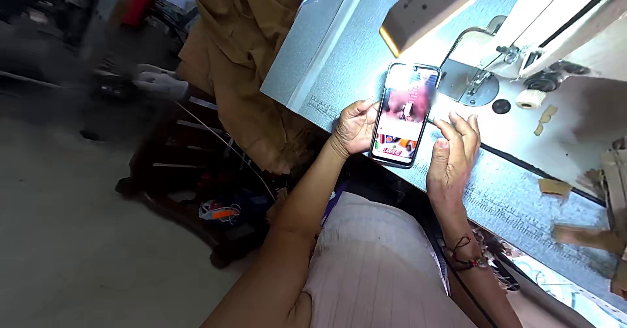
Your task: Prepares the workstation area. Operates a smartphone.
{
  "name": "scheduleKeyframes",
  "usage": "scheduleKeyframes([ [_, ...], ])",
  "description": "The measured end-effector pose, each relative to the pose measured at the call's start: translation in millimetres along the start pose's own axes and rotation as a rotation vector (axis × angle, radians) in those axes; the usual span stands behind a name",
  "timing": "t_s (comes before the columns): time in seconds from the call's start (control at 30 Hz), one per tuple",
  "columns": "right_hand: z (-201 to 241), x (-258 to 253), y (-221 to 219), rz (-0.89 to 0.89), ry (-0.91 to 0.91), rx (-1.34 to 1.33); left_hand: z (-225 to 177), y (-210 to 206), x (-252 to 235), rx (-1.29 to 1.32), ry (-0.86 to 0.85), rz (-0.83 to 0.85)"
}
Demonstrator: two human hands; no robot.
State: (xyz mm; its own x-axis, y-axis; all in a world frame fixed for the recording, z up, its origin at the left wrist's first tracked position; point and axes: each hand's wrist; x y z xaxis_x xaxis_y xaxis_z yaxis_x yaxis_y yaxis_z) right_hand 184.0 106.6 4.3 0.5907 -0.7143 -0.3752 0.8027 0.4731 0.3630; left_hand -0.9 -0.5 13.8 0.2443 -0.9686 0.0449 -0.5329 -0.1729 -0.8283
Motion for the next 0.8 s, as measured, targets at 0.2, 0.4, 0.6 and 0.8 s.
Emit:
scheduleKeyframes([
  [0.2,0.7,3.7,0.7,-0.049,-0.044,0.032,-0.2,0.6,2.4,0.052,0.028,0.009],
  [0.4,-1.3,6.4,4.9,-0.002,-0.007,-0.003,1.0,1.5,2.5,0.057,0.050,0.006],
  [0.6,-6.0,4.9,7.0,0.024,0.219,-0.048,2.3,-1.9,4.1,0.056,0.056,-0.046],
  [0.8,-6.9,8.0,9.6,0.035,0.205,-0.017,3.0,-4.1,4.3,0.060,0.080,-0.074],
])
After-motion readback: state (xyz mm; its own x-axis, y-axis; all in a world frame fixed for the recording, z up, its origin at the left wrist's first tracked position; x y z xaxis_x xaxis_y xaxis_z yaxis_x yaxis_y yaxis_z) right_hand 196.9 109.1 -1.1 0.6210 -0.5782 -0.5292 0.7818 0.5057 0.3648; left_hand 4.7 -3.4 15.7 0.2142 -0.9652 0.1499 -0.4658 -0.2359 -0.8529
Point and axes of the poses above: each hand's wrist, its own x-axis away from the middle knuckle, its own y-axis out of the back of the hand, z = x × y, and after that the axes turned 4 degrees about -y, right-handed
